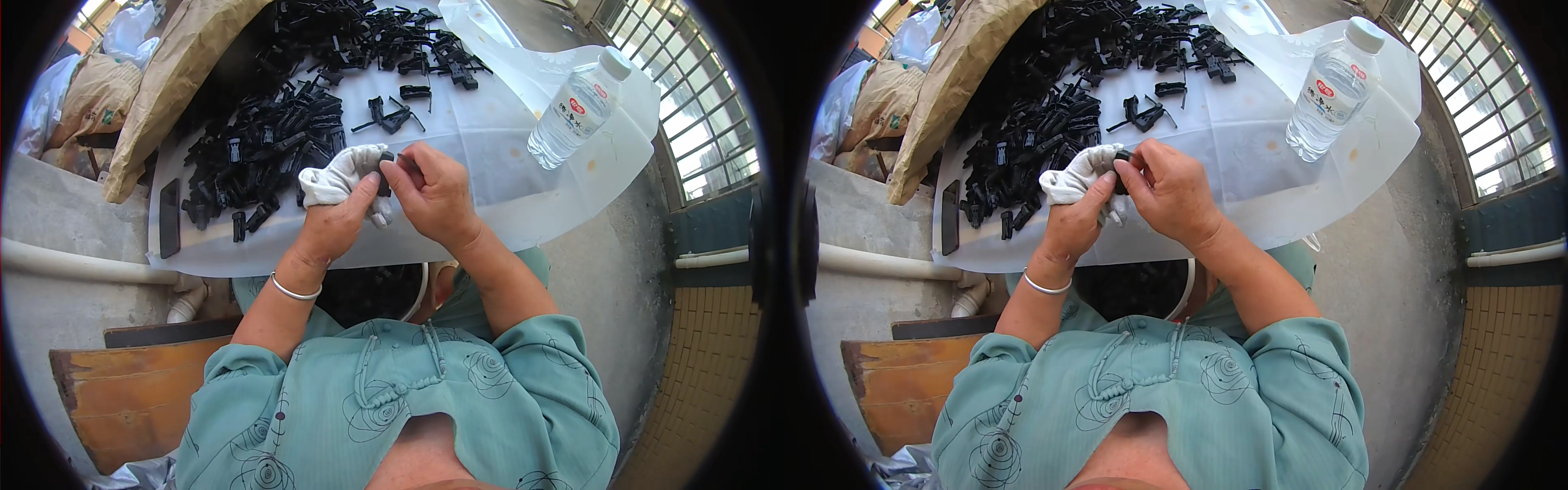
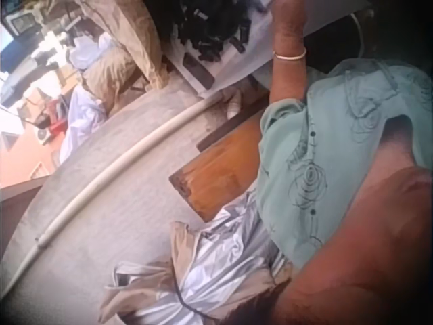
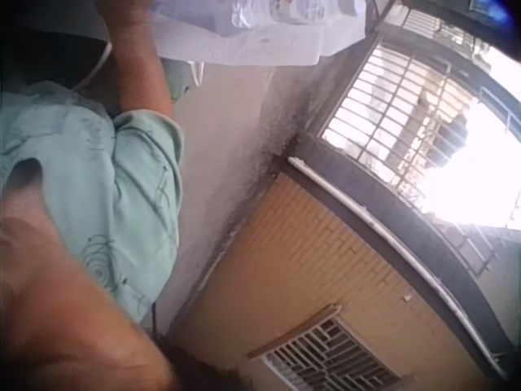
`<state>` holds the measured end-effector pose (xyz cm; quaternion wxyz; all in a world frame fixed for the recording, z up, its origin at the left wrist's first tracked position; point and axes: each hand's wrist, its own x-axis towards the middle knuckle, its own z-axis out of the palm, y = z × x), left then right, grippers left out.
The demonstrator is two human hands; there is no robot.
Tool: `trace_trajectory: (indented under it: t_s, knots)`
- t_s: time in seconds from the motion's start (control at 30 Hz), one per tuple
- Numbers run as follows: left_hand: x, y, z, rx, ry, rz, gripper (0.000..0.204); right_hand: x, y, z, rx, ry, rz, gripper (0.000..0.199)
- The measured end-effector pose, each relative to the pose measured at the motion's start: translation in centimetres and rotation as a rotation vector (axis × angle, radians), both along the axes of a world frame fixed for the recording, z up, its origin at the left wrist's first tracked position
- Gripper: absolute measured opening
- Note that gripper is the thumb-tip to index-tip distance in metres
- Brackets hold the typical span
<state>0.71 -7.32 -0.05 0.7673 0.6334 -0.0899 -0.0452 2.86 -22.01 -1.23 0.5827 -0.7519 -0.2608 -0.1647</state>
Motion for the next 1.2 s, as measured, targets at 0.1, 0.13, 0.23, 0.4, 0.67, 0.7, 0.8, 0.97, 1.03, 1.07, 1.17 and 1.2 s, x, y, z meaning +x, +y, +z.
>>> trace_trajectory:
  t_s: [0.1, 0.13, 0.23, 0.4, 0.67, 0.7, 0.8, 0.97, 1.03, 1.07, 1.17, 1.2]
  knots:
    - [-0.2, 0.4, 0.5, 0.104, -0.028, -0.021, 0.025, 0.4, -0.6, 0.4, 0.024, 0.266, 0.066, 0.017]
    - [-0.2, 0.4, 0.6, 0.184, -0.053, -0.029, 0.025, 0.5, -0.8, 0.6, 0.040, 0.346, 0.157, 0.018]
    - [-0.3, 0.2, 1.2, 0.225, -0.043, 0.000, 0.026, 0.9, -1.4, 0.3, 0.040, 0.253, 0.253, 0.022]
    - [-0.5, -0.2, 0.5, 0.494, -0.287, 0.156, 0.026, 0.6, -0.6, -0.1, -0.025, 0.255, 0.258, 0.025]
    - [-0.5, 0.3, -0.8, 0.801, -0.652, 0.260, 0.027, 0.0, 1.2, -1.7, 0.080, 0.447, 0.215, 0.024]
    - [-0.7, 0.2, -1.0, 0.669, -0.533, 0.252, 0.027, 0.1, 1.2, -1.7, 0.115, 0.445, 0.253, 0.024]
    - [-0.3, 0.2, -0.9, 0.405, -0.358, 0.227, 0.027, 0.7, 0.3, -0.9, 0.065, 0.373, 0.270, 0.021]
    - [0.2, 2.0, 0.7, 0.001, 0.080, 0.101, 0.029, 0.9, -0.9, 0.4, -0.373, 0.246, 0.154, 0.013]
    - [0.3, 1.8, 0.8, -0.012, 0.084, 0.086, 0.031, 1.2, -0.9, -0.5, -0.212, 0.058, 0.203, 0.011]
    - [0.3, 1.7, 0.8, -0.013, 0.087, 0.082, 0.031, 1.4, -1.0, -0.6, -0.214, 0.062, 0.199, 0.011]
    - [-0.1, 1.3, 1.3, 0.221, 0.024, -0.037, 0.035, 1.5, -1.1, -0.3, -0.051, 0.018, 0.213, 0.009]
    - [-0.2, 1.3, 1.5, 0.222, 0.025, -0.037, 0.035, 1.4, -1.1, -0.1, -0.014, 0.192, 0.249, 0.009]
